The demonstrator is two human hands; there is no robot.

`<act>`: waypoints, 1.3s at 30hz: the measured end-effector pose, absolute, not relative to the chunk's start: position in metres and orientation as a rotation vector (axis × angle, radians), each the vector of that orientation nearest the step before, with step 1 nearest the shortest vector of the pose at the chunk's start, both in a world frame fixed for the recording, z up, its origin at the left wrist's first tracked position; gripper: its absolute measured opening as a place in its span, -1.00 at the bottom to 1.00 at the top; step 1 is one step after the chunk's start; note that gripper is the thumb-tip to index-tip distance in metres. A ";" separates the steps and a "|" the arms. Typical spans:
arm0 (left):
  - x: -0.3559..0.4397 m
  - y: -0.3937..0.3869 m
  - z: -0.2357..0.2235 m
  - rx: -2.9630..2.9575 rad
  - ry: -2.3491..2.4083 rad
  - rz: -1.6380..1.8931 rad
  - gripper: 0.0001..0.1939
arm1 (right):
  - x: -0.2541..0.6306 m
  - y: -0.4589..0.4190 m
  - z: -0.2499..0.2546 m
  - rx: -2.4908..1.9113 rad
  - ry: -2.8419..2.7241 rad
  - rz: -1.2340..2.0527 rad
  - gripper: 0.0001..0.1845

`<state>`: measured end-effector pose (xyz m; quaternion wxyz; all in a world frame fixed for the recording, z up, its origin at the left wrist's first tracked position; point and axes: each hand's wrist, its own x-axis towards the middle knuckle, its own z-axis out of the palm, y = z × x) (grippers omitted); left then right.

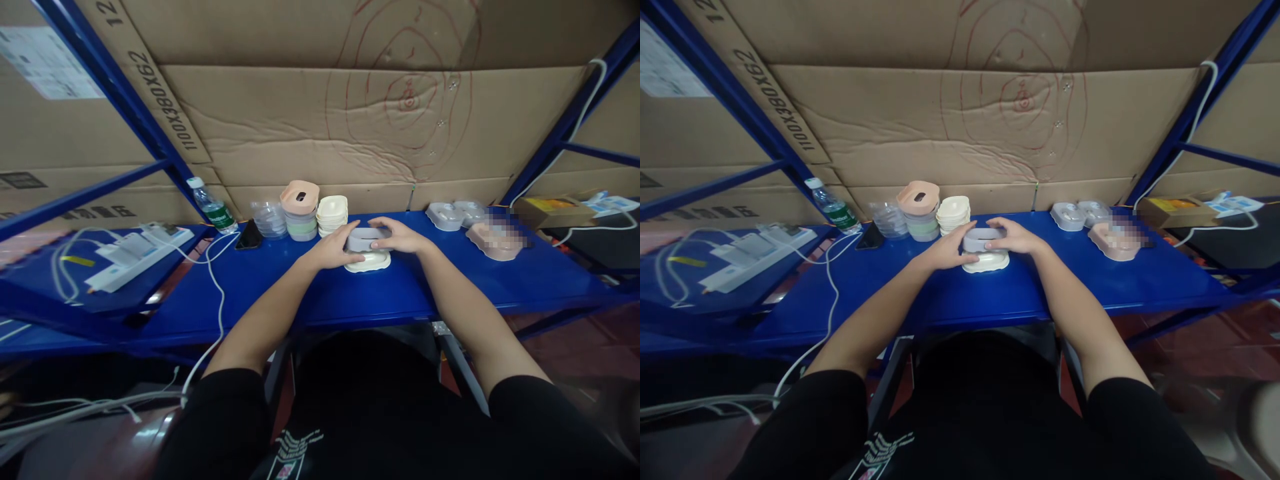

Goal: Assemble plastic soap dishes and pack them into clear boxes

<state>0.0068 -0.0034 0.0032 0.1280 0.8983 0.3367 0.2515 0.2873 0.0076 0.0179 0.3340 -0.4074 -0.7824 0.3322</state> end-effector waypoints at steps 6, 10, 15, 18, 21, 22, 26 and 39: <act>0.004 -0.001 0.006 2.737 0.995 0.940 -0.34 | 0.285 0.008 0.021 -0.965 -1.776 0.890 -0.11; 0.001 -0.003 0.014 2.801 0.997 1.119 -0.43 | 0.280 0.004 0.023 -0.917 -1.699 1.056 -0.14; -0.002 -0.006 0.020 2.827 0.944 1.315 -0.48 | 0.275 -0.005 0.029 -0.862 -1.631 1.179 -0.15; -0.003 -0.008 0.022 2.831 0.873 1.363 -0.35 | 0.275 -0.009 0.033 -0.869 -1.550 1.215 -0.14; -0.003 -0.009 0.022 2.845 0.837 1.375 -0.39 | 0.276 -0.009 0.035 -0.890 -1.505 1.239 -0.14; -0.002 -0.010 0.022 2.846 0.846 1.376 -0.43 | 0.276 -0.009 0.035 -0.900 -1.499 1.240 -0.14; -0.001 -0.008 0.021 2.790 0.922 1.348 -0.54 | 0.275 -0.007 0.034 -0.945 -1.493 1.223 -0.17; -0.006 0.011 0.010 2.491 0.930 1.442 -0.12 | 0.273 0.007 0.032 -0.866 -1.242 1.031 -0.26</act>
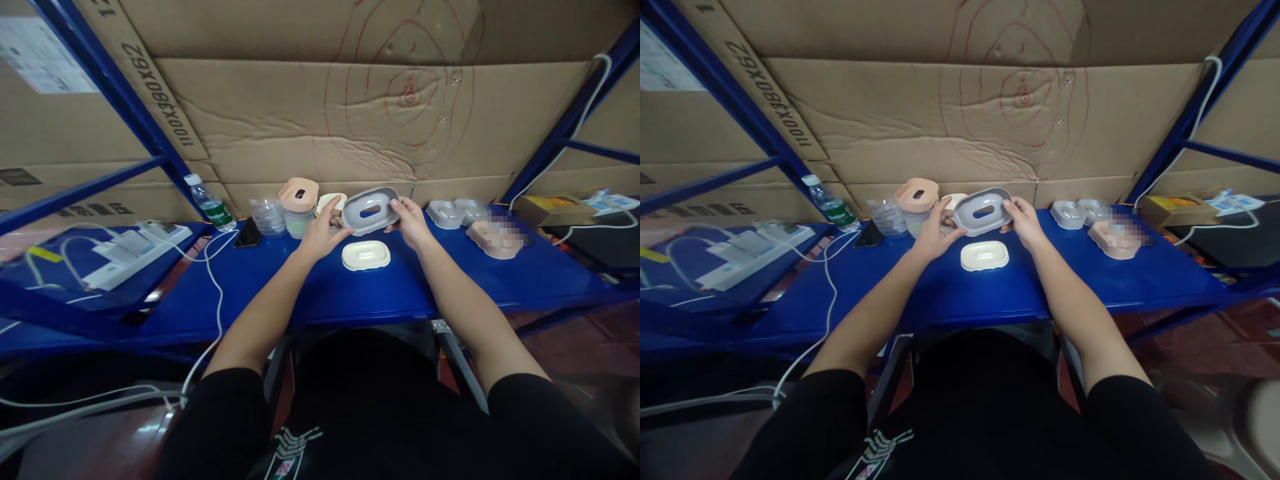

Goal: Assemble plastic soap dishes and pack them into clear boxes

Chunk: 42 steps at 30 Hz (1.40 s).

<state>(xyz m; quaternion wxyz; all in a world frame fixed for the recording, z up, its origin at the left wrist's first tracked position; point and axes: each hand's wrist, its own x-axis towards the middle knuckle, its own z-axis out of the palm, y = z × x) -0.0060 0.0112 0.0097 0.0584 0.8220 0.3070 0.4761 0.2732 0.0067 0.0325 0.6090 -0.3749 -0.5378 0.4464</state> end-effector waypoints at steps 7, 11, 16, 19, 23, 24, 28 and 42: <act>-0.005 -0.001 0.030 3.025 0.871 1.225 -0.50 | 0.277 0.005 0.036 -0.822 -1.216 1.031 -0.27; -0.014 0.003 0.036 2.972 1.061 1.337 -0.52 | 0.274 0.002 0.038 -0.813 -1.200 1.089 -0.25; -0.042 0.009 0.044 2.523 1.540 1.703 -0.59 | 0.274 0.004 0.031 -0.943 -1.314 1.081 -0.32; -0.058 0.015 0.044 2.255 1.769 1.752 -0.59 | 0.273 0.007 0.022 -1.043 -1.494 1.016 -0.35; -0.070 0.027 0.037 2.156 1.896 1.745 -0.57 | 0.269 0.005 0.014 -1.098 -1.850 0.782 -0.34; -0.071 0.029 0.035 2.151 1.920 1.744 -0.57 | 0.269 0.004 0.013 -1.111 -1.943 0.732 -0.31; -0.069 0.033 0.031 2.142 1.983 1.729 -0.55 | 0.271 -0.001 0.015 -1.154 -2.274 0.700 -0.07; -0.069 0.031 0.030 2.351 1.851 1.550 -0.40 | 0.296 0.002 0.017 -1.338 -2.594 0.621 -0.17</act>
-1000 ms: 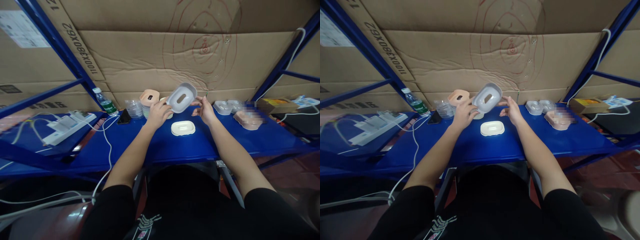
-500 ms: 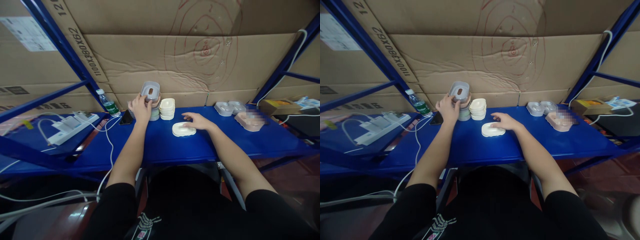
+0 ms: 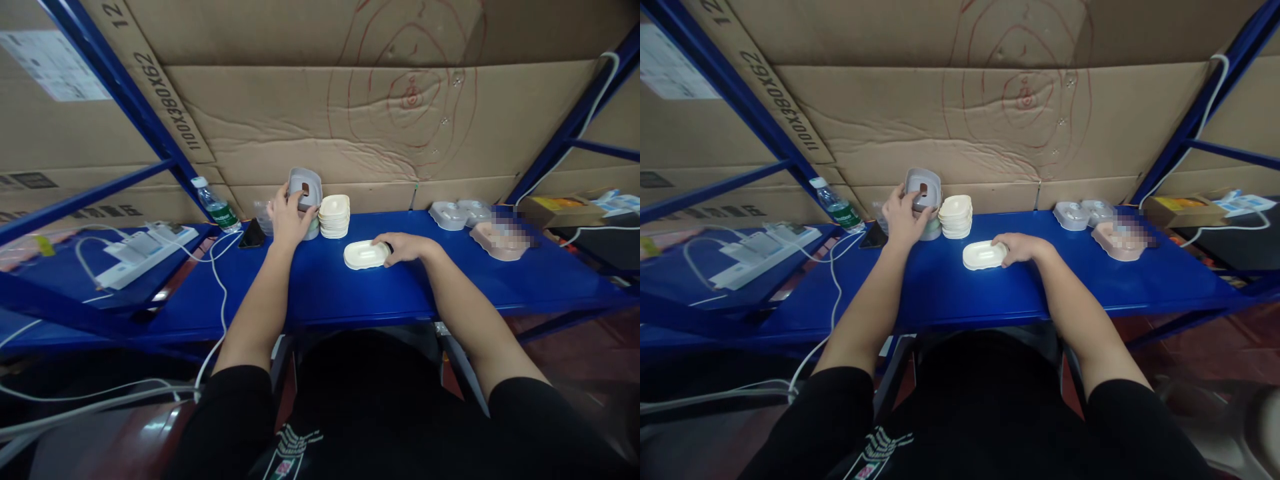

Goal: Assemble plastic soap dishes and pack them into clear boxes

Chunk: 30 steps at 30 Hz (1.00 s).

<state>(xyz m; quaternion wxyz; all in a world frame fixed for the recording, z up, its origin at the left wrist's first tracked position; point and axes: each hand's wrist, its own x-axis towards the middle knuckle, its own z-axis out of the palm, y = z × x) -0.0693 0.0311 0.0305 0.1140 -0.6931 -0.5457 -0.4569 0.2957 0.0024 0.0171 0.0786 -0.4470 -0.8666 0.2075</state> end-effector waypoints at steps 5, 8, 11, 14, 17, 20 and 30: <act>-0.072 0.031 0.031 -2.064 -1.560 -1.292 -0.25 | 0.291 0.003 0.020 -1.309 -2.529 0.535 -0.58; -0.075 0.029 0.033 -2.097 -1.572 -1.257 -0.16 | 0.292 0.006 0.021 -1.197 -2.447 0.528 -0.68; -0.077 0.029 0.035 -2.092 -1.597 -1.244 -0.15 | 0.292 0.007 0.021 -1.128 -2.367 0.536 -0.68; -0.078 0.031 0.033 -2.067 -1.609 -1.273 -0.20 | 0.291 0.006 0.024 -1.069 -2.264 0.557 -0.65; -0.079 0.037 0.030 -2.048 -1.597 -1.361 -0.22 | 0.288 0.003 0.027 -1.014 -2.123 0.588 -0.57; -0.080 0.042 0.028 -2.035 -1.572 -1.437 -0.21 | 0.285 0.002 0.028 -0.993 -1.964 0.699 -0.49; -0.073 0.049 0.022 -1.986 -1.646 -1.461 -0.12 | 0.283 0.001 0.026 -1.122 -1.625 0.696 -0.34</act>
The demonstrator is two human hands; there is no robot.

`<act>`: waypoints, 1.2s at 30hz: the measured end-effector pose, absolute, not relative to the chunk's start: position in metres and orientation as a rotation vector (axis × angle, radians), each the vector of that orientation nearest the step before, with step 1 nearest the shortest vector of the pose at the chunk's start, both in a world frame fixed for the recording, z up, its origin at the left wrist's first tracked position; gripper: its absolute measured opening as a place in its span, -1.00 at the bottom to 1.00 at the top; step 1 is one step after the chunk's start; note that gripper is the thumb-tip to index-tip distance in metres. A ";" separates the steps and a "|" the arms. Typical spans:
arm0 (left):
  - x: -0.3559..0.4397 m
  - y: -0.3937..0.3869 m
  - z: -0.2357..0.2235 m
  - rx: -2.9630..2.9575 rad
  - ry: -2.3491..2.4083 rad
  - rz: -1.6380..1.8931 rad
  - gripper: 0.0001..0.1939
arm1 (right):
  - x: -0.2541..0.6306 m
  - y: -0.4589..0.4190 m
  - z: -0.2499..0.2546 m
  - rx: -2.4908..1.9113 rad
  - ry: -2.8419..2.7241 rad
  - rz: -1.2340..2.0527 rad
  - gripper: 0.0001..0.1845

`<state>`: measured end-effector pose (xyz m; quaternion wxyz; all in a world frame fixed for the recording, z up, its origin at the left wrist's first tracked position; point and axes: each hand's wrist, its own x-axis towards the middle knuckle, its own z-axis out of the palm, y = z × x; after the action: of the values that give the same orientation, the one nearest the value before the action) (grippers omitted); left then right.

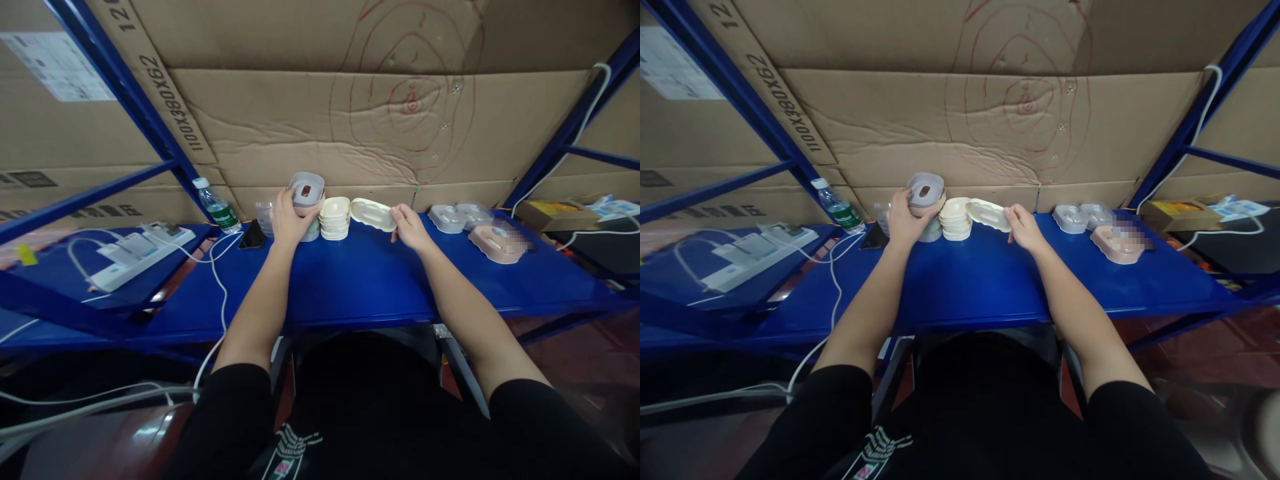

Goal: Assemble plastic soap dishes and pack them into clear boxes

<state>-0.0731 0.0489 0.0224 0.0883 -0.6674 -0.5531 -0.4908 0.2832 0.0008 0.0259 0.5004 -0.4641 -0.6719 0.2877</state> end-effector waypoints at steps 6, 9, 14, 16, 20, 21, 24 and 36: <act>-0.070 0.043 0.024 -2.013 -1.702 -1.430 -0.10 | 0.282 0.000 0.029 -1.107 -1.498 0.617 -0.26; -0.069 0.044 0.022 -1.989 -1.663 -1.435 -0.12 | 0.283 0.002 0.030 -1.109 -1.463 0.605 -0.25; -0.069 0.043 0.022 -1.972 -1.661 -1.399 -0.16 | 0.283 0.006 0.028 -1.066 -1.433 0.611 -0.32; -0.067 0.039 0.024 -1.977 -1.703 -1.341 -0.19 | 0.283 0.008 0.027 -1.042 -1.413 0.621 -0.34; -0.061 0.028 0.032 -1.962 -1.800 -1.194 -0.22 | 0.283 0.014 0.025 -0.985 -1.386 0.627 -0.34; -0.060 0.026 0.033 -1.957 -1.808 -1.178 -0.22 | 0.283 0.015 0.025 -0.973 -1.388 0.624 -0.35; -0.058 0.023 0.034 -1.952 -1.810 -1.178 -0.23 | 0.283 0.017 0.022 -0.952 -1.411 0.610 -0.40; -0.061 0.028 0.028 -1.926 -1.762 -1.190 -0.22 | 0.282 0.019 0.017 -0.941 -1.476 0.597 -0.51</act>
<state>-0.0605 0.0283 0.0283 0.1360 -0.6652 -0.6085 -0.4108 0.2823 0.0186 0.0167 0.6020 -0.4064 -0.6372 0.2578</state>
